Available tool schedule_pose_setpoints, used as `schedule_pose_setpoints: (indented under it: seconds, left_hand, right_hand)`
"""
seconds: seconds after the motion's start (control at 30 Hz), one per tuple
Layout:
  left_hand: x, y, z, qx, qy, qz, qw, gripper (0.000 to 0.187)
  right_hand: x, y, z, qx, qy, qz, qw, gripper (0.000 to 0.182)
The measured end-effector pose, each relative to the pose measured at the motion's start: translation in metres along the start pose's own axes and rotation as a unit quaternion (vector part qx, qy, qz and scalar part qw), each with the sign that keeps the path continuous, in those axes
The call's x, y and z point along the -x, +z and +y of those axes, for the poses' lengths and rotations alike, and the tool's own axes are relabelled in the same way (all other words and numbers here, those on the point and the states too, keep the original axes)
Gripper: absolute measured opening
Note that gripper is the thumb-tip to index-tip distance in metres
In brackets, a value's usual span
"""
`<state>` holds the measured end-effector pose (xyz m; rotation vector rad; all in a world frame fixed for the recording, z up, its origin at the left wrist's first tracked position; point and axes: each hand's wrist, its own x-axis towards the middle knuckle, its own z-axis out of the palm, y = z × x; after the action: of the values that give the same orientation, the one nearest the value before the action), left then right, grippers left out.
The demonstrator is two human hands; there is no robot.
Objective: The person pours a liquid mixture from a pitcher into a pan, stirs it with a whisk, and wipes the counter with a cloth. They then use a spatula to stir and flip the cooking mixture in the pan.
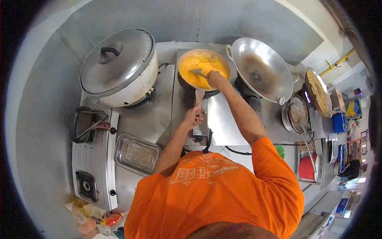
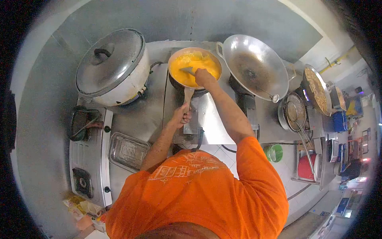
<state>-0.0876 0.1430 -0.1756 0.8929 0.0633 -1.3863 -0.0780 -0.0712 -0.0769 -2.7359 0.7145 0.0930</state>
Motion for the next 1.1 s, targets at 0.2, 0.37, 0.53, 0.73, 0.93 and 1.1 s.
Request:
schedule_pose_setpoints:
  seconds: [0.2,0.37,0.53,0.73,0.93,1.1]
  left_hand:
    - [0.002,0.0,0.002,-0.011,0.01,-0.011,1.0,0.036]
    - [0.004,0.003,0.003,-0.026,0.009,0.013,1.0,0.036]
    - [-0.009,-0.007,-0.003,-0.003,0.002,-0.005,1.0,0.035]
    - [-0.008,-0.007,-0.003,0.009,0.013,-0.027,1.0,0.035]
    - [-0.005,-0.008,-0.002,0.015,0.005,-0.022,1.0,0.036]
    - [-0.004,-0.006,-0.002,0.03,0.006,-0.016,0.999,0.036]
  right_hand:
    - [0.039,-0.046,0.018,0.001,-0.059,-0.048,0.997,0.024]
    - [0.074,-0.142,0.006,0.151,-0.018,-0.078,0.985,0.02]
    - [0.083,-0.15,-0.01,0.294,0.039,-0.037,0.954,0.018]
    - [0.039,-0.101,0.004,0.299,0.048,0.013,0.953,0.022]
    - [-0.008,-0.084,-0.009,0.319,0.012,0.058,0.946,0.021]
    - [-0.055,-0.094,-0.024,0.364,-0.028,0.041,0.93,0.021]
